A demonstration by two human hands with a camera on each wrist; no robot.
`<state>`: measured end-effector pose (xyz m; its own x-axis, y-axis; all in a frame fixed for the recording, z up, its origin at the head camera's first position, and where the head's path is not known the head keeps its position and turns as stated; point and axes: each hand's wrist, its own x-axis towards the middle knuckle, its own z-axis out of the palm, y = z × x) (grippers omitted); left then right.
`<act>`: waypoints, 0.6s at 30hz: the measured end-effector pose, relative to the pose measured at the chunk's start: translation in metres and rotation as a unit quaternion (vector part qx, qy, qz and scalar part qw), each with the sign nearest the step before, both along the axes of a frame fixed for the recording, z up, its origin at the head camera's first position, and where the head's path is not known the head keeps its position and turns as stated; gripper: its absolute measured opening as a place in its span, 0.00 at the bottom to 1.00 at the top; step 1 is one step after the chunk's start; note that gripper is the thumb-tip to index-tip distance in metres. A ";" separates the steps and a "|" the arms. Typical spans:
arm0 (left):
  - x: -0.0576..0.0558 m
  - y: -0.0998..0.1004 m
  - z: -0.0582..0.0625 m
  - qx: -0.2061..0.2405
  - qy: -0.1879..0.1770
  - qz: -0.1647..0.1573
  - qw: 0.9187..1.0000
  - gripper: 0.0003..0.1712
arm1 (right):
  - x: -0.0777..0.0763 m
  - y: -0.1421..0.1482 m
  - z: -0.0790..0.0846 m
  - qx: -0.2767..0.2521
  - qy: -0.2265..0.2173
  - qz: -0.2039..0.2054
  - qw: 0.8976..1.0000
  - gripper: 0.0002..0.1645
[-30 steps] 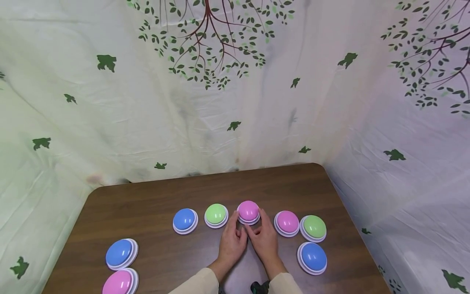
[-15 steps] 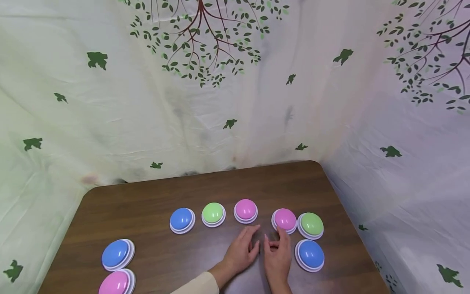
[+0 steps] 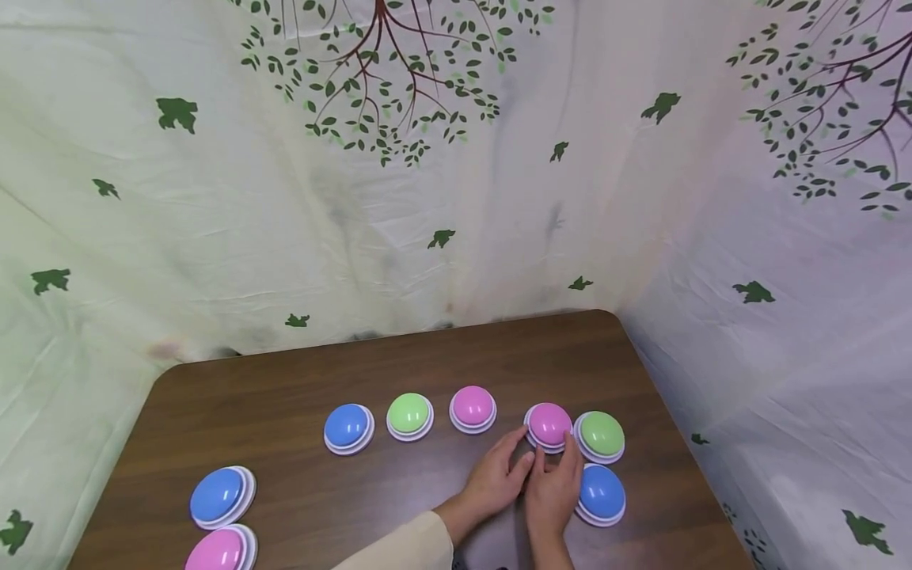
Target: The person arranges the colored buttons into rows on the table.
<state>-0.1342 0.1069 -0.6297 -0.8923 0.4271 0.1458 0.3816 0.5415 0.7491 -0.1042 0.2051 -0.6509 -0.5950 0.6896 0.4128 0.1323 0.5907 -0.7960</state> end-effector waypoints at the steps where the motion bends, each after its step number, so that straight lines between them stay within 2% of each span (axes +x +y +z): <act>1: 0.000 0.000 0.001 -0.004 -0.009 0.002 1.000 0.28 | -0.003 0.001 -0.001 0.000 0.003 0.000 1.000 0.34; 4: 0.001 0.001 0.004 -0.014 -0.030 0.007 0.999 0.30 | -0.010 0.002 -0.002 -0.005 0.005 0.003 1.000 0.34; 9: -0.003 0.004 0.010 -0.014 -0.060 0.011 0.998 0.32 | -0.021 0.004 -0.001 -0.003 -0.023 0.019 1.000 0.33; 18: -0.010 0.004 0.011 -0.020 -0.096 0.011 0.995 0.33 | -0.037 0.005 0.001 0.017 -0.040 0.033 0.998 0.32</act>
<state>-0.1443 0.1107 -0.6183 -0.9109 0.4100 -0.0459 0.2211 0.5792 0.7846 -0.1411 0.2106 -0.6496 -0.6713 0.6335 0.3847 0.1547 0.6274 -0.7632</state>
